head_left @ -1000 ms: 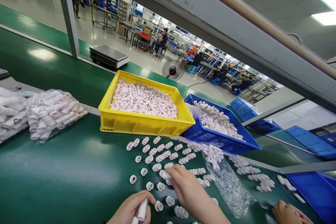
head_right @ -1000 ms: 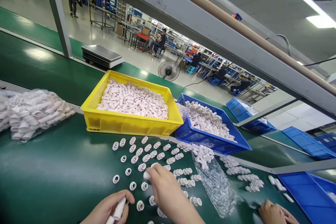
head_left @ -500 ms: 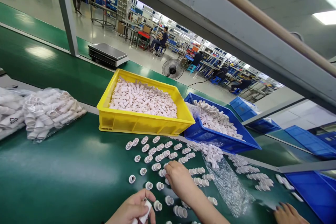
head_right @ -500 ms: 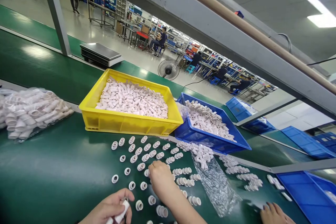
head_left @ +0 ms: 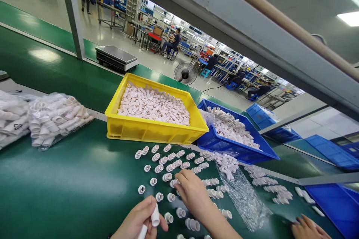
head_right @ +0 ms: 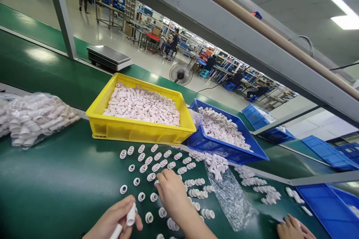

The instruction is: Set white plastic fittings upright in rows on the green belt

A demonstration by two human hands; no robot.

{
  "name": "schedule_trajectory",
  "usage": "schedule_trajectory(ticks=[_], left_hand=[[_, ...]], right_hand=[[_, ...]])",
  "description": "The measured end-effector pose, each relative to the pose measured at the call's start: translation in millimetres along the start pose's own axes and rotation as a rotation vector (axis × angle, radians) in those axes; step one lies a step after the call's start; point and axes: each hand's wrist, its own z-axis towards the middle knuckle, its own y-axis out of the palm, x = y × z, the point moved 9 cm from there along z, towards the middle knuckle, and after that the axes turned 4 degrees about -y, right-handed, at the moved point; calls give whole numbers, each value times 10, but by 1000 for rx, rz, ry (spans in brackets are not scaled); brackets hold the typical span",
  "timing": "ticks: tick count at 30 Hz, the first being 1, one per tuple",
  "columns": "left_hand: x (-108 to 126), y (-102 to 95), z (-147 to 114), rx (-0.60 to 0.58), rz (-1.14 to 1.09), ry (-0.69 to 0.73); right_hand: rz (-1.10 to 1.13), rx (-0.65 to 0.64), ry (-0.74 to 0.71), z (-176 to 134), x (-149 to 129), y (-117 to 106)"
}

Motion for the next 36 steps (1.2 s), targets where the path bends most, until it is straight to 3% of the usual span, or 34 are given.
schedule_trajectory(ticks=[4,6,9,16,21,25,28,31,36], left_hand=[[16,-41,8,19,-67,39],[28,-56,-3,37,-90,67],[35,-74,-14,60,-107,97],[-31,-63,30,-31,-63,99],[61,-22,-17,-49,-98,120],[-20,44,5,-134,-153,-2],[-126,73,43,-202,-127,-75],[-120,68,63,-201,-83,-46],[-11,90,56,-185,2,13]], right_hand=[[127,62,-270,-110,-507,-175],[111,40,-360,-140,-713,-114],[47,9,-384,-120,-841,51],[90,-224,-236,-43,-748,309],[270,-360,-181,-38,-756,109],[386,-225,-164,141,-618,-255],[337,-58,-161,346,-460,-356],[226,-14,-175,547,-419,-204],[6,-77,-279,803,-592,101]])
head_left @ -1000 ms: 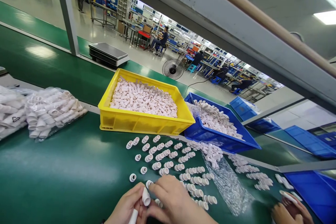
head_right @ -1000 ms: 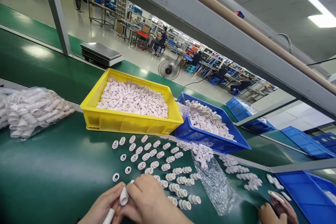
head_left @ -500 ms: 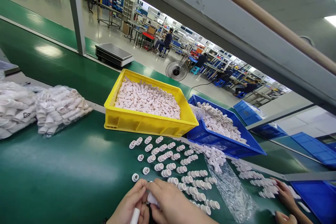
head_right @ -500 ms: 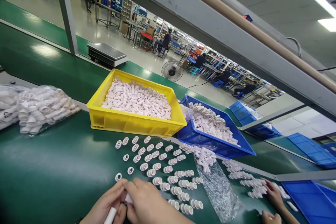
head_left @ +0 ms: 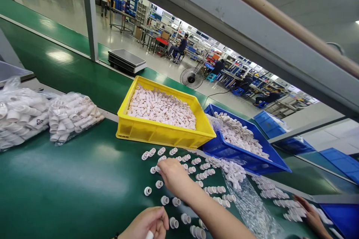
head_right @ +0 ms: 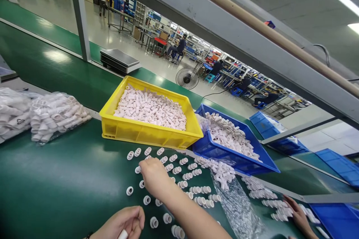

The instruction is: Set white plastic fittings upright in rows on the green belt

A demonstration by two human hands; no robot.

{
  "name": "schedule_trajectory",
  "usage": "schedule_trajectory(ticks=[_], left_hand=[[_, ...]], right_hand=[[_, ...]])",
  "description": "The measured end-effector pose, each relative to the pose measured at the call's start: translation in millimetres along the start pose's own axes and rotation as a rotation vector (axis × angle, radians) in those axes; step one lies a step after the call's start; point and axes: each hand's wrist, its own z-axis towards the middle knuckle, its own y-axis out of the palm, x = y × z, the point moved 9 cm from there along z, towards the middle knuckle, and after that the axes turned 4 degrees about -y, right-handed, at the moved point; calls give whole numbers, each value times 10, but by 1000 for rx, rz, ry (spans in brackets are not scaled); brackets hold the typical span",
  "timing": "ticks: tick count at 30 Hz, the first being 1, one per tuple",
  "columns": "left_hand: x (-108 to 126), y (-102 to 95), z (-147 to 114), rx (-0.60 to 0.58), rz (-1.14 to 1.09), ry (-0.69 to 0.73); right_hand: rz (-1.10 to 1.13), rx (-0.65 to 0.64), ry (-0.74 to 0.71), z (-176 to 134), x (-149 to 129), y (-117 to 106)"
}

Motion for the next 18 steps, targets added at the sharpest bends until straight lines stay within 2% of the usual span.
schedule_trajectory(ticks=[4,9,18], left_hand=[[68,-1,6,-3,49,45],[97,-38,-13,55,33,64],[9,17,-35,27,-16,18]], right_hand=[[-109,-60,-27,141,-29,99],[-162,-115,-29,201,7,236],[-126,-74,-19,281,60,323]])
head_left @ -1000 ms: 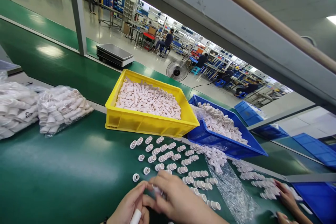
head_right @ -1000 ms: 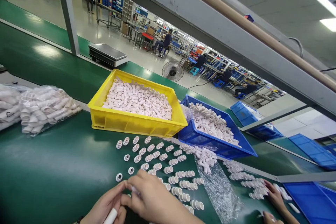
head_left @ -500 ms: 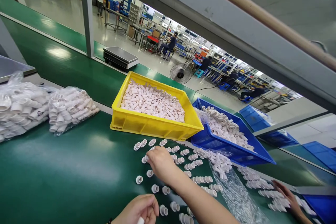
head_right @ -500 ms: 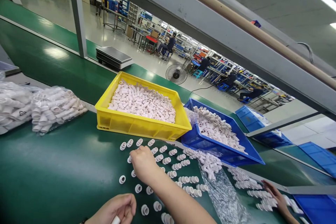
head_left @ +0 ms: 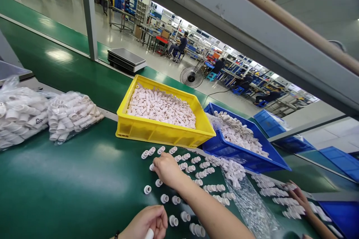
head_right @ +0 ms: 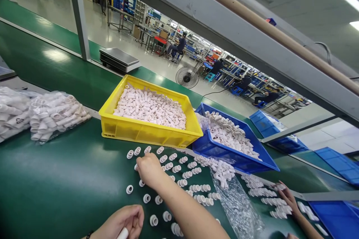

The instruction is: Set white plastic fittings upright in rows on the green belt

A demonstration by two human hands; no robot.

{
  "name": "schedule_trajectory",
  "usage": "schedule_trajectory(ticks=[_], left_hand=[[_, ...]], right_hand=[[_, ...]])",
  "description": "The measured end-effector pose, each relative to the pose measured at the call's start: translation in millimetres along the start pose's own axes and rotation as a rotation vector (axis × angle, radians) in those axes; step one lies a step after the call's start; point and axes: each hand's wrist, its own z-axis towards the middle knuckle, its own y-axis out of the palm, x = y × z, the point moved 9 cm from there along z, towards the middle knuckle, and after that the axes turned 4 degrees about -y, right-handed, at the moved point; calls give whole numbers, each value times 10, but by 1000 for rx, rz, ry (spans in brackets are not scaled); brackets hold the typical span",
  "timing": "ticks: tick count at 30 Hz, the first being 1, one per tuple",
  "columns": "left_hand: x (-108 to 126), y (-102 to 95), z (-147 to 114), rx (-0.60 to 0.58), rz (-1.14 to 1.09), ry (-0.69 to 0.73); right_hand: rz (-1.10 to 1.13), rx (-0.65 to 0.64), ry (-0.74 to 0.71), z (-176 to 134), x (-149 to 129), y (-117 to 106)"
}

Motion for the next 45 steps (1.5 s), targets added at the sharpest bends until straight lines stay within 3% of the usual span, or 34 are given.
schedule_trajectory(ticks=[2,5,7,9,13,17,21,25,28,32,36,45], left_hand=[[-30,-2,9,-26,-47,-23],[-44,-10,27,-65,-148,-39],[-38,-22,32,-60,-211,-42],[-19,-62,21,11,-282,-34],[35,-164,-62,242,-482,3],[89,-133,-100,265,-575,23],[133,-101,-103,210,-533,38],[101,-60,-77,126,-443,27],[-21,-47,-37,78,-335,-46],[-113,-32,-22,32,-146,-115],[-80,17,-57,8,-56,-118],[-45,80,-101,-34,77,-136]], right_hand=[[33,36,5,-24,18,-63],[116,200,-8,-188,-19,-338],[164,314,-60,-380,-147,-548],[182,350,-199,-577,-414,-652],[85,422,-521,-892,-1016,-551],[23,532,-563,-949,-1177,-311],[-14,446,-474,-890,-1093,-175],[94,164,-436,-891,-952,-166],[232,52,-211,-890,-587,-315],[209,58,82,-876,-80,-459],[130,46,88,-791,16,-351],[28,-30,2,-593,-106,-58]])
